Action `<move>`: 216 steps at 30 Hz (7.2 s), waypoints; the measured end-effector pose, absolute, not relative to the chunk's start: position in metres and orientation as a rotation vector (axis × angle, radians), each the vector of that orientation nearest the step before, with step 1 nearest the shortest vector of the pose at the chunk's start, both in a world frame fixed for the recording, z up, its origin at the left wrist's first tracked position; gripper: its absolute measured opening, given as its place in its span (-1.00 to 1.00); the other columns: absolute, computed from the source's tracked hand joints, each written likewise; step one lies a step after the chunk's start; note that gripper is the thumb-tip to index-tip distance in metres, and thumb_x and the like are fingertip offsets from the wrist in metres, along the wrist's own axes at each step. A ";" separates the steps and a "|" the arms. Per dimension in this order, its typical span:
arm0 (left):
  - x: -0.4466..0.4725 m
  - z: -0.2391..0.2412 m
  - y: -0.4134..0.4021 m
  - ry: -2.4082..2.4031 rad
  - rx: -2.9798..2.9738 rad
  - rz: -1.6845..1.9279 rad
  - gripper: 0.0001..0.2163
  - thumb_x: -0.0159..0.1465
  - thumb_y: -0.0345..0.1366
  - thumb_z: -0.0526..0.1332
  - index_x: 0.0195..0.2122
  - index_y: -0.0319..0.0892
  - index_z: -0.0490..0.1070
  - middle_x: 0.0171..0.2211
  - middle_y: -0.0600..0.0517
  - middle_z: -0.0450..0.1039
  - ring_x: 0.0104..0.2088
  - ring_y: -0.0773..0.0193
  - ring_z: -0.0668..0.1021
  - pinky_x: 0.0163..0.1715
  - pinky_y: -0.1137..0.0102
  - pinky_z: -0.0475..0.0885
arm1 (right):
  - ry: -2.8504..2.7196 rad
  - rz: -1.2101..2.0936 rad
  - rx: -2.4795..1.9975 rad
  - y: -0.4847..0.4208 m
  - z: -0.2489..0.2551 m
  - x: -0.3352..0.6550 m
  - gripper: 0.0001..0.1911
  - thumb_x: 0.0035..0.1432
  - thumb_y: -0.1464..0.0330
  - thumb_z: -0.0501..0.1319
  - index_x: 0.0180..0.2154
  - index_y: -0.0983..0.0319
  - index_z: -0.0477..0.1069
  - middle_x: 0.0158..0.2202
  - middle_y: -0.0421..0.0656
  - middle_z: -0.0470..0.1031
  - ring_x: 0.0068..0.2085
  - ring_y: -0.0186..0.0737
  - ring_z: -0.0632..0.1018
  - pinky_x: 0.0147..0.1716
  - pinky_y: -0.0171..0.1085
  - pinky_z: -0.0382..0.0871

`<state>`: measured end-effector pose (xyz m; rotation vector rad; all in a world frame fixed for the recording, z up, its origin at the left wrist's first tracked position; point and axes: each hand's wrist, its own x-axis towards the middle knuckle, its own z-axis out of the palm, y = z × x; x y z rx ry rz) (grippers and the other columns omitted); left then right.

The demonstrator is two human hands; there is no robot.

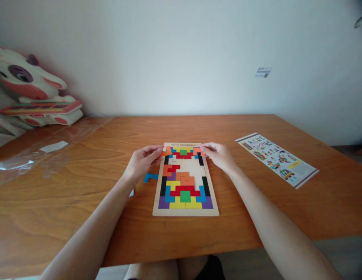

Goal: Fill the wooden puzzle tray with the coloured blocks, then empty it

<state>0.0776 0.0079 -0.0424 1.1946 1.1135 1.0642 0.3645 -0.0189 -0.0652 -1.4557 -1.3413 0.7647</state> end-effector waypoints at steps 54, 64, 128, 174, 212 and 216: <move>0.009 -0.050 0.038 1.165 2.668 0.617 -0.71 0.27 -0.03 0.21 -0.18 -0.07 0.59 -0.15 -0.09 0.60 -0.12 0.02 0.56 0.04 0.17 0.35 | -1.303 0.738 -1.433 -0.018 -0.067 0.362 -0.58 0.05 0.01 0.32 -0.25 0.22 0.55 -0.36 -0.08 0.60 -0.42 -0.20 0.56 -0.37 -0.20 0.46; 0.026 -0.052 0.029 1.158 2.506 0.676 -0.65 0.30 0.03 0.14 -0.12 -0.01 0.62 -0.10 -0.06 0.63 -0.08 0.00 0.61 0.02 0.25 0.42 | -1.334 0.709 -1.448 -0.019 -0.065 0.362 -0.66 0.09 0.08 0.31 -0.26 0.21 0.55 -0.32 -0.07 0.62 -0.38 -0.18 0.58 -0.30 -0.17 0.47; 0.148 -0.043 -0.008 0.615 3.064 0.615 -0.71 0.45 -0.22 0.06 -0.18 -0.19 0.58 -0.08 -0.09 0.58 -0.06 0.09 0.52 -0.02 0.18 0.47 | -1.285 0.550 -1.408 -0.007 -0.082 0.370 -0.69 0.17 0.14 0.22 -0.22 0.22 0.57 -0.26 -0.06 0.64 -0.29 -0.14 0.60 -0.24 -0.16 0.49; 0.148 -0.047 -0.019 0.740 2.719 0.595 -0.61 0.50 -0.19 -0.13 0.13 -0.20 0.38 0.15 -0.14 0.46 0.18 0.11 0.47 0.21 0.14 0.34 | -0.832 1.151 -1.117 -0.012 -0.068 0.359 -0.68 -0.01 0.34 0.38 -0.15 0.13 0.47 -0.21 -0.15 0.63 -0.24 -0.17 0.65 -0.16 -0.13 0.58; 0.134 -0.045 -0.008 0.485 3.078 0.719 -0.71 0.45 -0.21 0.08 -0.20 -0.15 0.59 -0.22 -0.05 0.62 -0.17 0.19 0.60 -0.11 0.27 0.49 | -1.918 0.696 -1.536 -0.033 -0.049 0.365 -0.70 0.04 0.25 0.42 -0.19 0.23 0.56 -0.32 -0.17 0.39 -0.41 -0.31 0.43 -0.39 -0.28 0.36; 0.134 -0.041 -0.010 0.518 3.099 0.668 -0.67 0.46 -0.19 0.05 -0.23 -0.15 0.60 -0.23 -0.05 0.62 -0.20 0.18 0.60 -0.16 0.27 0.48 | -1.965 0.790 -1.514 -0.033 -0.050 0.370 -0.60 -0.04 0.20 0.47 -0.16 0.22 0.56 -0.33 -0.21 0.30 -0.40 -0.31 0.40 -0.40 -0.29 0.33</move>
